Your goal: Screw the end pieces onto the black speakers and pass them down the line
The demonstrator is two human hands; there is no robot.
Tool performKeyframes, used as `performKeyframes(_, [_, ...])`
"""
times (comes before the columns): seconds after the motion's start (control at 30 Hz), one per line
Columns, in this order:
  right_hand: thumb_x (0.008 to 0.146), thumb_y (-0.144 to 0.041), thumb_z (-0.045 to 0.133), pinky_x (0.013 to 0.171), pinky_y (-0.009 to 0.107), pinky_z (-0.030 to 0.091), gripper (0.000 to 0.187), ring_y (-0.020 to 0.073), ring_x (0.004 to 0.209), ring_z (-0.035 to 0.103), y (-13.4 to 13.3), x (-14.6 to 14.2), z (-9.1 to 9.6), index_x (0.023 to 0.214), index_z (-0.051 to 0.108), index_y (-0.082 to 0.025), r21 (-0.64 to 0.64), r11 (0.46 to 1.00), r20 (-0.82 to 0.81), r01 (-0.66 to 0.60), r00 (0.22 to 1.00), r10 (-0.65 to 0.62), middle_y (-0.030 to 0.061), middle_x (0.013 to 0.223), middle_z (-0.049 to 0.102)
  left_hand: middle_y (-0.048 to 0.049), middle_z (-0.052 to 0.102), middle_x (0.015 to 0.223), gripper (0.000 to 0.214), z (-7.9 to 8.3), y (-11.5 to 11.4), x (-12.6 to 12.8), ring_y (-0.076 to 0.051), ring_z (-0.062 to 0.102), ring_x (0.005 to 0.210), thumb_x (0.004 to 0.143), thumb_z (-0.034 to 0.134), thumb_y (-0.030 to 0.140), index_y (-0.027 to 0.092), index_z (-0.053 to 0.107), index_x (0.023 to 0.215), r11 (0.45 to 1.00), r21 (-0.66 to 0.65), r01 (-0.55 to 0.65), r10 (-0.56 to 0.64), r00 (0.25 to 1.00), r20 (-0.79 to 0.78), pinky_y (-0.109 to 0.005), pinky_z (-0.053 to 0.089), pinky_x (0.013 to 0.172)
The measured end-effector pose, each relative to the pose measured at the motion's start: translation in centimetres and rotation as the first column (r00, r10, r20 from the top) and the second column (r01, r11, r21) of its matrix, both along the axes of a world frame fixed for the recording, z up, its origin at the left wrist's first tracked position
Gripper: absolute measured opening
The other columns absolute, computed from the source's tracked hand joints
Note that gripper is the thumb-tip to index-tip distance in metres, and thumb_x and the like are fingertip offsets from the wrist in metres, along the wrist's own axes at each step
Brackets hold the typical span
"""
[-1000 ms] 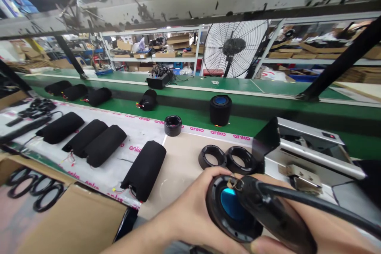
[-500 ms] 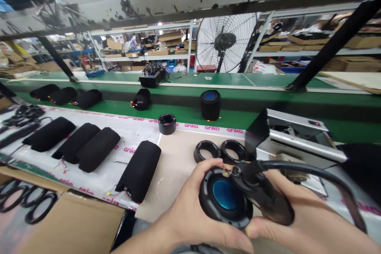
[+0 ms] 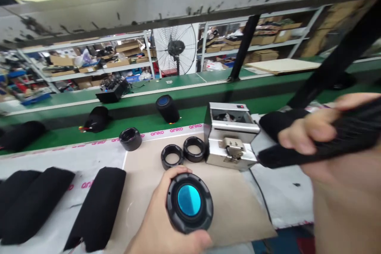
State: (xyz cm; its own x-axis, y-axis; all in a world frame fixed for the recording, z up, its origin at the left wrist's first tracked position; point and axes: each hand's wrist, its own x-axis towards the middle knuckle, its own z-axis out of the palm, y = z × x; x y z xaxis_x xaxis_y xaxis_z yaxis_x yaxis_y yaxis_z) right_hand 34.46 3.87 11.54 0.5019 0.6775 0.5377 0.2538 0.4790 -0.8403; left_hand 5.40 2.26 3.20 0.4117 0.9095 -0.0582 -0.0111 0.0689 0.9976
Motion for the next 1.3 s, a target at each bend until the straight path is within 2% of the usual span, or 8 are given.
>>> performKeyframes(0.03, [0.067,-0.089,0.086,0.033,0.027,0.034,0.066,0.0162,0.034,0.039,0.8,-0.8,0.3,0.079,0.062,-0.028,0.206,0.978,-0.204,-0.023,0.977,0.066,-0.0072,0.046,0.048,-0.0083,0.074,0.122,0.096,0.1,0.1,0.9,-0.033,0.073,0.107,0.051,0.1,0.028,0.025,0.056,0.137,0.999,-0.022,0.03,-0.03,1.0,0.006,-0.038,0.06,0.089])
performKeyframes(0.13, [0.064,-0.085,0.093,0.028,0.029,0.035,0.068,0.0174,0.03,0.043,3.3,-2.6,0.3,0.078,0.067,-0.023,0.267,0.962,-0.255,-0.057,0.959,0.128,-0.0035,0.047,0.055,-0.0088,0.074,0.119,0.098,0.1,0.5,3.5,-0.034,0.072,0.107,0.05,0.099,0.027,0.024,0.054,0.137,0.99,-0.052,0.129,-0.128,0.991,0.023,-0.04,0.058,0.093])
performKeyframes(0.23, [0.074,-0.077,0.093,0.03,0.028,0.038,0.062,0.0175,0.032,0.05,4.7,-3.0,-1.0,0.076,0.066,-0.022,0.206,0.968,-0.213,-0.143,0.959,0.186,-0.0023,0.05,0.057,-0.0104,0.073,0.123,0.096,0.2,1.0,4.9,-0.035,0.071,0.111,0.048,0.096,0.023,0.023,0.056,0.135,0.984,-0.064,0.164,-0.162,0.986,0.039,-0.042,0.057,0.096])
performKeyframes(0.37, [0.086,-0.067,0.091,0.034,0.026,0.041,0.053,0.0154,0.035,0.053,5.2,-2.6,-2.6,0.077,0.065,-0.021,0.141,0.97,-0.182,-0.197,0.958,0.221,-0.0028,0.054,0.059,-0.0128,0.072,0.125,0.099,0.7,1.3,5.0,-0.036,0.072,0.109,0.047,0.099,0.028,0.022,0.056,0.136,0.98,-0.114,0.165,-0.165,0.986,0.005,-0.042,0.058,0.092])
performKeyframes(0.63, [0.084,-0.073,0.09,0.034,0.025,0.04,0.058,0.0146,0.034,0.052,5.0,-2.5,-2.6,0.077,0.065,-0.021,0.095,0.969,-0.194,-0.229,0.95,0.243,-0.0031,0.052,0.058,-0.0164,0.07,0.133,0.1,0.6,1.2,5.0,-0.04,0.07,0.117,0.046,0.098,0.027,0.02,0.057,0.137,0.979,-0.124,0.16,-0.159,0.987,0.016,-0.045,0.056,0.097])
performKeyframes(0.8, [0.077,-0.072,0.095,0.031,0.027,0.041,0.058,0.0163,0.032,0.051,4.3,-3.1,-1.6,0.076,0.067,-0.021,0.061,0.957,-0.237,-0.284,0.927,0.291,-0.0017,0.051,0.059,-0.0132,0.072,0.126,0.099,0.2,1.1,5.3,-0.035,0.07,0.109,0.046,0.099,0.024,0.022,0.057,0.136,0.978,-0.11,0.175,-0.164,0.981,0.104,-0.041,0.056,0.093])
performKeyframes(1.07, [0.062,-0.077,0.101,0.031,0.028,0.039,0.064,0.0164,0.032,0.047,3.8,-2.6,1.7,0.074,0.07,-0.023,0.251,0.955,-0.298,-0.158,0.926,0.232,-0.0031,0.048,0.057,-0.0092,0.075,0.117,0.094,0.1,0.8,5.1,-0.03,0.072,0.1,0.051,0.097,0.023,0.024,0.057,0.136,0.978,-0.092,0.186,-0.172,0.975,0.14,-0.037,0.058,0.086])
performKeyframes(1.3, [0.052,-0.08,0.103,0.031,0.032,0.038,0.067,0.0172,0.034,0.044,2.0,-2.6,4.1,0.071,0.07,-0.024,0.226,0.966,-0.342,-0.128,0.918,0.201,-0.0029,0.047,0.052,-0.0103,0.075,0.12,0.094,0.2,1.1,5.2,-0.032,0.072,0.104,0.049,0.098,0.023,0.022,0.059,0.134,0.981,-0.083,0.173,-0.163,0.98,0.112,-0.038,0.057,0.089])
